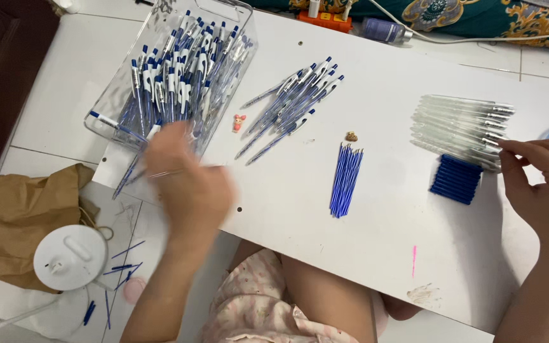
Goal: The person assembles blue ballpoint pens by inserting blue ink cartridges into clear pen barrels. They pick up cartridges and barrels from the table, insert the cartridges, and place the assembled pens aside.
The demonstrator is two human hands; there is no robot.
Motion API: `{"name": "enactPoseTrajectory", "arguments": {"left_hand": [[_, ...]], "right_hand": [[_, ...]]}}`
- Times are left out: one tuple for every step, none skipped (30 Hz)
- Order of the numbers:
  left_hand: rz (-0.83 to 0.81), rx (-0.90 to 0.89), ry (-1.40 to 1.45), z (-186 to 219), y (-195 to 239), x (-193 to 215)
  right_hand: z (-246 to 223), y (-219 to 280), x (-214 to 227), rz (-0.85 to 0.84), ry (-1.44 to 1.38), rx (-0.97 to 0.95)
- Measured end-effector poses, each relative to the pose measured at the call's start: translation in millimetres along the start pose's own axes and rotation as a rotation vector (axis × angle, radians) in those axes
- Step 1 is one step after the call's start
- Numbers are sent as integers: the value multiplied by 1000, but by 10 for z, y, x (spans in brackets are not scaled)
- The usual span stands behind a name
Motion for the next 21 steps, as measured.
{"name": "enactPoseTrajectory", "arguments": {"left_hand": [[-6,193,-218,-249,131,143],[-13,386,-436,-488,285,318],[-14,384,-436,-694,412,349],[-155,506,-496,-1024,576,298],[-297,630,-555,-1349,778,259],[-298,631,-555,-1423,764,258],[-329,609,-485,-1492,748,211],[-359,586,-414,-1560,734,165],[-361,591,-414,-1629,757,158],[-421,514,-458,-1649,757,96],[-478,437,-500,-1668,761,34],[-478,443,-500,-1651,770,70],[-497,408,-547,-1611,762,96],[-515,373,-593,-1568,756,118],[-516,374,-594,-1591,800,163],[-527,419,-545,-1644,860,202],[-539,464,-492,-1692,922,230],[-542,464,-492,-1659,910,272],[-551,528,-410,-1668,928,315],[-558,591,-328,-1674,951,358],[-558,595,-329,-1735,1009,405]], "right_hand": [[-3,8,4,7,4,3],[-6,14,8,13,8,5],[-48,10,17,14,8,3],[-47,5,11,0,4,-50],[-45,-3,2,-16,0,-100],[-11,2,-14,-18,-1,-101],[-7,0,-27,-20,-2,-68],[-6,-2,-43,-23,-3,-36],[3,0,-59,-28,-3,-34],[13,3,-76,-32,-16,-34],[23,-7,-93,-36,-28,-31],[59,5,-108,-40,-29,-28],[99,19,-125,-35,-17,-31],[143,34,-141,-30,-6,-34],[91,35,-129,-31,-8,-35],[86,36,-136,-54,2,-84],[83,47,-132,-78,13,-135],[152,67,-156,-80,13,-137],[209,77,-181,-75,7,-126],[263,89,-204,-70,1,-116],[216,76,-192,-72,-1,-113]]}}
Point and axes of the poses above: each hand's wrist, its own y-axis away from the middle knuckle, its own x-axis out of the back of the hand, z = x × y, the point moved 9 cm from there along -y, towards the middle knuckle, and after that the axes turned 7 degrees about -z, right-handed, at the moved point
